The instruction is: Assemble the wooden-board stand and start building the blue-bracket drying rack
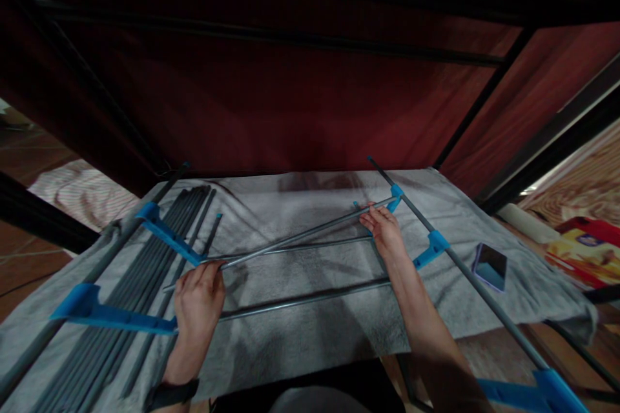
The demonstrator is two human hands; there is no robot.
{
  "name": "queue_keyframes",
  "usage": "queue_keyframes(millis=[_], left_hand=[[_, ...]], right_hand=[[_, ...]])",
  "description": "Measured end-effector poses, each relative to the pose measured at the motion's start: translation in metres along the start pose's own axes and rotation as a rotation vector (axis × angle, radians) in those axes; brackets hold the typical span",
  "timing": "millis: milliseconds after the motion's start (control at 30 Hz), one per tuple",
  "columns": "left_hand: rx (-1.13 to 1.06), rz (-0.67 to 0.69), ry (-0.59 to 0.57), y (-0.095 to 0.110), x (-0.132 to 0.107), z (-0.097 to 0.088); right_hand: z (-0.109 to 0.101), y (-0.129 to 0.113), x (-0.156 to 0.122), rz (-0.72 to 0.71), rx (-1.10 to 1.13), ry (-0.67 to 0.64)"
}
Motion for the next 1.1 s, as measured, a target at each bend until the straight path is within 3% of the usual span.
queue_keyframes(millis=[200,767,1100], left_hand=[[0.010,0.004,0.044,0.004,0.010,-0.017],[0.012,0.022,0.106,0.002,0.032,-0.034],[0.041,0.014,0.022,0.010,0.062,-0.036]], right_hand=[[0.003,-0.001,-0.001,0.016,0.009,-0.011],[0.007,-0.003,0.001,0.031,0.059,-0.003],[-0.010,0.008,0.012,0.034,0.042,0.021]])
Point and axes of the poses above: each hand's wrist, its own x-axis towards the middle knuckle, its own z-axis out of the palm, y = z × x, the point moved 9 cm from there along x, towards the middle knuckle, and after that the axes turned 9 degrees about -z, right-handed, at the moved point
